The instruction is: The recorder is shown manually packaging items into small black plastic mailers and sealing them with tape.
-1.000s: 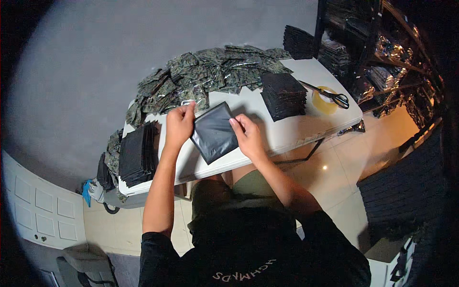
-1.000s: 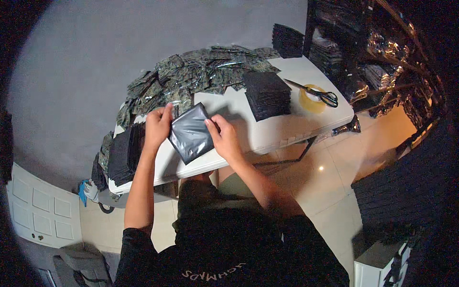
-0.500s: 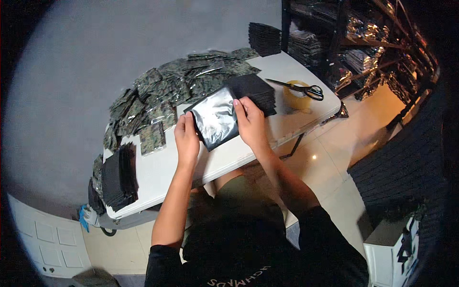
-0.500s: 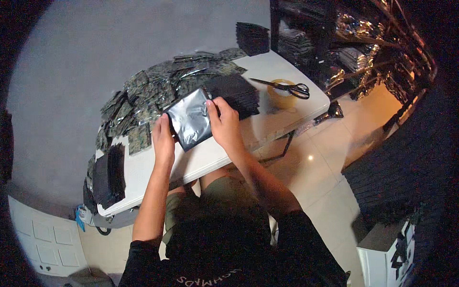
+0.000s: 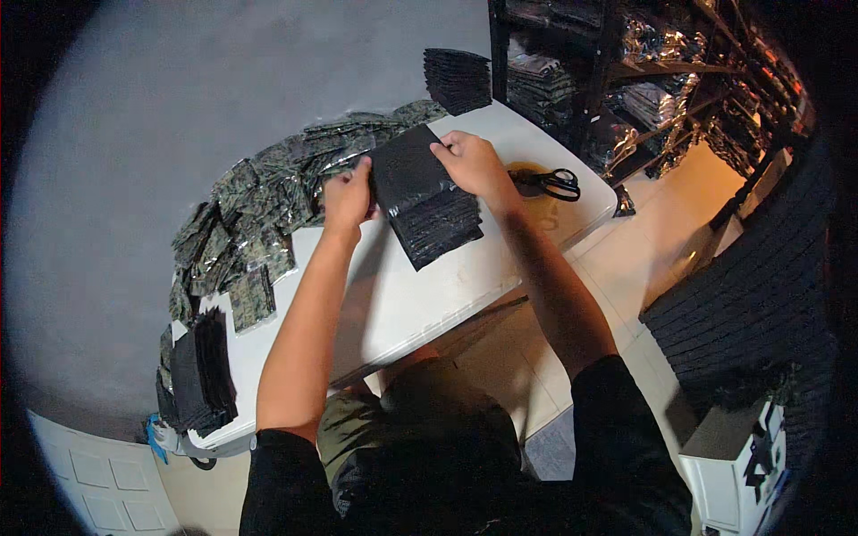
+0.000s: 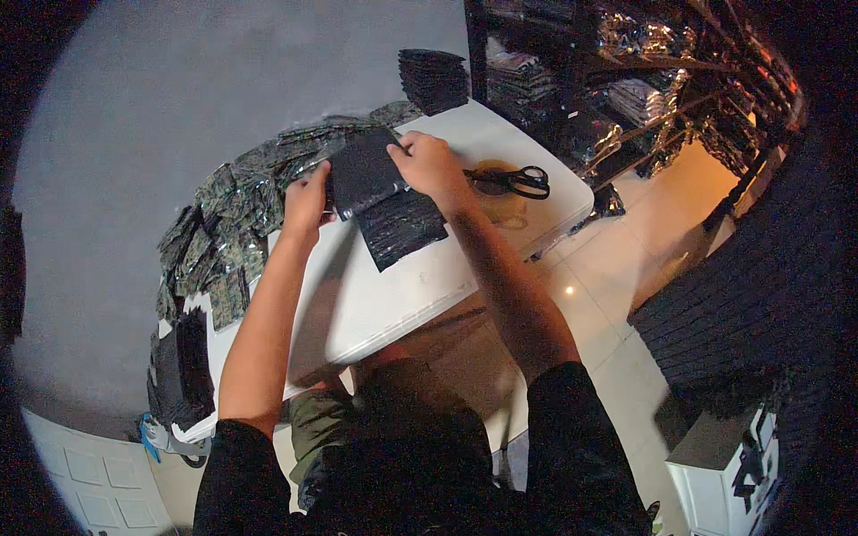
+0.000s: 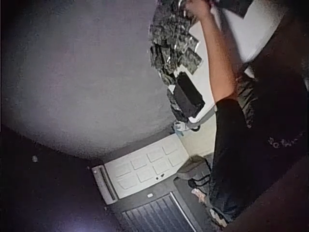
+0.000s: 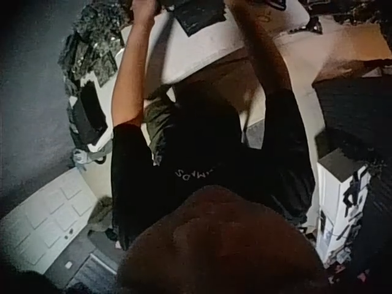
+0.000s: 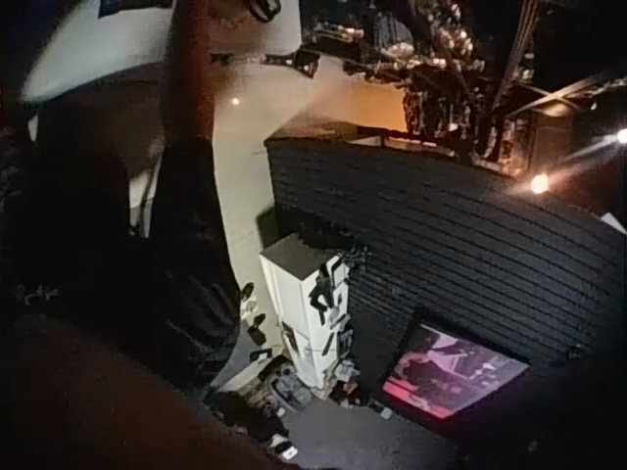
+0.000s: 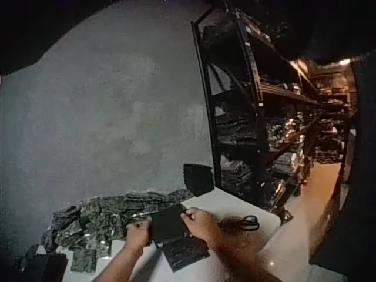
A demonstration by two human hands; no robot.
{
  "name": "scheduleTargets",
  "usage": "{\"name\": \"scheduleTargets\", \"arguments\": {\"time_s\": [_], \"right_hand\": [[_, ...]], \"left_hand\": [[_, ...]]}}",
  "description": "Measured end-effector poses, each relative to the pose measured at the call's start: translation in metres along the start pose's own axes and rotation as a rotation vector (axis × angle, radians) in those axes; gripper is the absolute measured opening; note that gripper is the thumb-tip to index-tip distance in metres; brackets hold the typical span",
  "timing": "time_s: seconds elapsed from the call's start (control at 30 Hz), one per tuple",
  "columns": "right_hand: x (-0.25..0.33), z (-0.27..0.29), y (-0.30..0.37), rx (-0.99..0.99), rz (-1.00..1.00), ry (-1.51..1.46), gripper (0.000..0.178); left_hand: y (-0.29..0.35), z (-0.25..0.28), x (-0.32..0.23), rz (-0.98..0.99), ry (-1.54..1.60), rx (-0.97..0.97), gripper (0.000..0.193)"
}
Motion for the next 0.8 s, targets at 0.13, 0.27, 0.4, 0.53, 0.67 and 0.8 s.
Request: {"name": "scheduleTargets", "arguments": {"time_s": [0.13,0.27,0.4,0.53,0.67,0.8], "right_hand": [[-0.033,-0.010,-0.003,-0.064,0.104,0.127,0.030],[-0.051,-0.010,-0.003,-0.048,0.104,0.126,0.029],[-0.049,-0.012,0.002,-0.051,0.052,0.085,0.027],[-0.050,-0.004,0.006,0.049,-0.026,0.106,0.032],[-0.021,-0.004,-0.001,0.050,0.219,0.165,0.038],[-0.013,-0.018,-0.014,0.136,0.496,0.235,0.041]], "left_hand": [[-0.005,-0.002,0.020,0.160,-0.038,0.185,0.032],[-0.005,-0.008,0.026,0.168,-0.033,0.196,0.033],[-0.009,-0.005,0.029,0.125,-0.059,0.203,0.034],[-0.010,-0.013,0.033,0.148,-0.074,0.140,0.033],[-0.022,0.004,0.023,-0.245,-0.376,-0.123,0.041],[-0.005,-0.022,0.006,-0.542,-0.725,-0.019,0.059]]}}
Point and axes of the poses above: each hand's wrist, its own y-axis away from the middle knuckle, its own z-axis out of the back of the hand, x = y × z, the point moved 3 cm from there along -y, towards the middle knuckle, and after that the axes turned 7 degrees about x, right-handed, at the moved point
